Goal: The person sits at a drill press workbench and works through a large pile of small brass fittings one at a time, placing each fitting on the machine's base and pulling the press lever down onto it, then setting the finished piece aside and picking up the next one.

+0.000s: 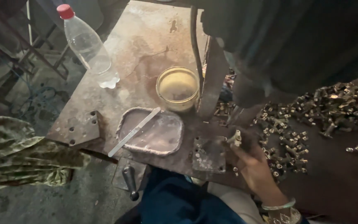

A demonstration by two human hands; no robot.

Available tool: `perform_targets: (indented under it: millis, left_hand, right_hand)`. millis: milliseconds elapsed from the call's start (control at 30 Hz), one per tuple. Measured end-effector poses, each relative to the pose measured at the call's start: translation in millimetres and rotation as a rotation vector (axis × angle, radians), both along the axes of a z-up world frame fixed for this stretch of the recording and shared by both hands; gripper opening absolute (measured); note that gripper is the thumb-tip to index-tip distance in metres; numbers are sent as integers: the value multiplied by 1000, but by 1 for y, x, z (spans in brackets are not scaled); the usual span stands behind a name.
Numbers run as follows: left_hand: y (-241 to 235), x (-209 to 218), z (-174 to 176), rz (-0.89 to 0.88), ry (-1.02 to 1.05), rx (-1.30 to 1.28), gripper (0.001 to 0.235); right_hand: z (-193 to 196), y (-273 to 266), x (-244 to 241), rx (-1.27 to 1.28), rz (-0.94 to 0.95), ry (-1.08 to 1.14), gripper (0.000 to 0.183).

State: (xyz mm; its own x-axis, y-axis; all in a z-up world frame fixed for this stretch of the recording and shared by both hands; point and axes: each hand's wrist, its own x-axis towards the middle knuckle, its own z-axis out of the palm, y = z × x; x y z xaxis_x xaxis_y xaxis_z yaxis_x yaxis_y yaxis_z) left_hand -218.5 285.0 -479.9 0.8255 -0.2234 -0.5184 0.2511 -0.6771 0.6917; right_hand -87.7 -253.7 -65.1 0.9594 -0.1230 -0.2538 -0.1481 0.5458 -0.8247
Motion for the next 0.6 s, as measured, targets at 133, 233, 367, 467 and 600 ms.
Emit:
perform_targets:
  millis: [133,233,367,467,600]
  left_hand:
    - [-187,125,272,-221,-250,-189,22]
    - [-283,118,461,-113,-604,-401,23]
    - [-361,153,489,108,-915,-468,40]
    - [-374,165,490,119,-921,-518,40]
    - [-373,161,489,91,-838,-552,39]
  right_hand:
    - [15,18,8,-116,-11,-138,47]
    - [12,24,19,-191,-51,-119,43]
    - [-1,19,36,-500,-154,-273,35]
    - [2,30,37,-471,-215,-236,29]
    - [18,34,30,-389,-280,-229,28]
